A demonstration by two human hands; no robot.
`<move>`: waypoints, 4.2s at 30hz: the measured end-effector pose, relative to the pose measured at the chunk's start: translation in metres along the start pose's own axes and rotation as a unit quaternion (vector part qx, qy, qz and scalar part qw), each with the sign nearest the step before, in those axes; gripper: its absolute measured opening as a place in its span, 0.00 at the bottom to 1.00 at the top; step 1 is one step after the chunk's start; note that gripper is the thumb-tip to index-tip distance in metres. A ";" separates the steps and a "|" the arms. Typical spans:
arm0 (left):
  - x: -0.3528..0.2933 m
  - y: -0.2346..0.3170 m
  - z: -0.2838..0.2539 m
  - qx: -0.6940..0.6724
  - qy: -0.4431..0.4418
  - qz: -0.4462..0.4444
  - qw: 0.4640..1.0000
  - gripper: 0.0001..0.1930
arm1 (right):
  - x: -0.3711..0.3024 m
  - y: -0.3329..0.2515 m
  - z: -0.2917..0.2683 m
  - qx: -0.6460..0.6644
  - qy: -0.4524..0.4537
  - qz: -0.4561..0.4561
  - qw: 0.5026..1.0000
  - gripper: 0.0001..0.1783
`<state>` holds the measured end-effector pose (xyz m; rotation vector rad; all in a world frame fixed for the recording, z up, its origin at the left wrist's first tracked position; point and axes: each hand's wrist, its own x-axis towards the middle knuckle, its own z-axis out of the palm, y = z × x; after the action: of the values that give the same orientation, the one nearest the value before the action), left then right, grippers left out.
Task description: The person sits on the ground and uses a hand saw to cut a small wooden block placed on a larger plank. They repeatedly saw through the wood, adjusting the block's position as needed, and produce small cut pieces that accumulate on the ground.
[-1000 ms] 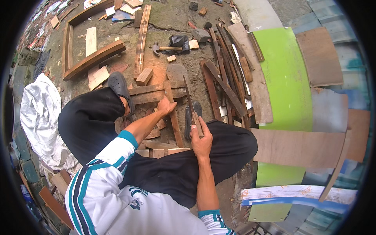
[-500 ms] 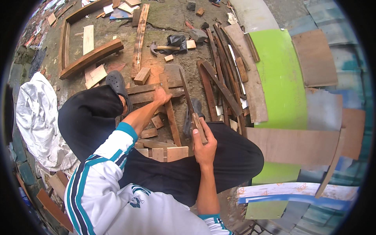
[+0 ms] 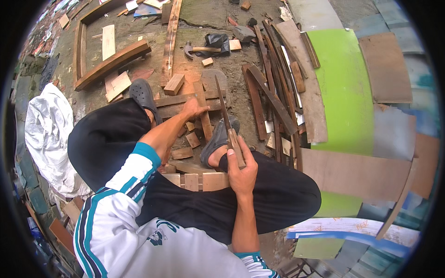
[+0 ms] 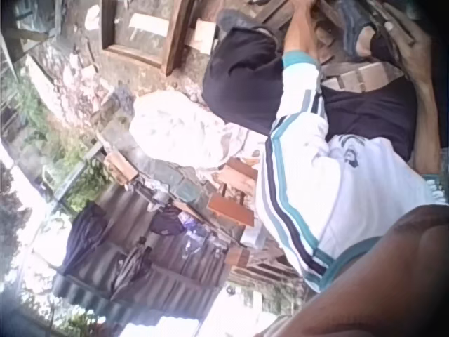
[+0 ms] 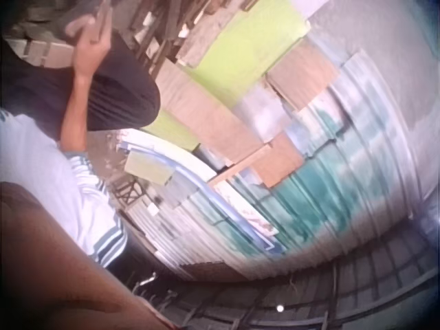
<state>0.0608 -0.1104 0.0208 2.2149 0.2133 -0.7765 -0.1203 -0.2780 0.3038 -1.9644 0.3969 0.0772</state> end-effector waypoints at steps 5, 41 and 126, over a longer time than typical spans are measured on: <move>0.009 -0.019 -0.029 -0.063 0.049 0.020 0.997 0.35 | 0.012 -0.013 0.028 0.004 -0.026 -0.001 1.000 0.26; 0.036 -0.013 -0.046 -0.137 0.176 -0.060 0.973 0.27 | 0.044 -0.027 0.047 0.000 -0.067 -0.051 0.996 0.27; -0.034 -0.032 -0.044 -0.161 0.231 0.116 0.953 0.39 | 0.133 0.145 0.160 -0.347 -0.026 -0.113 0.931 0.32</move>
<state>0.0421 -0.0542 0.0443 2.0278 0.2778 -0.0764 -0.0201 -0.2188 0.0789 -2.6875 0.1020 0.1341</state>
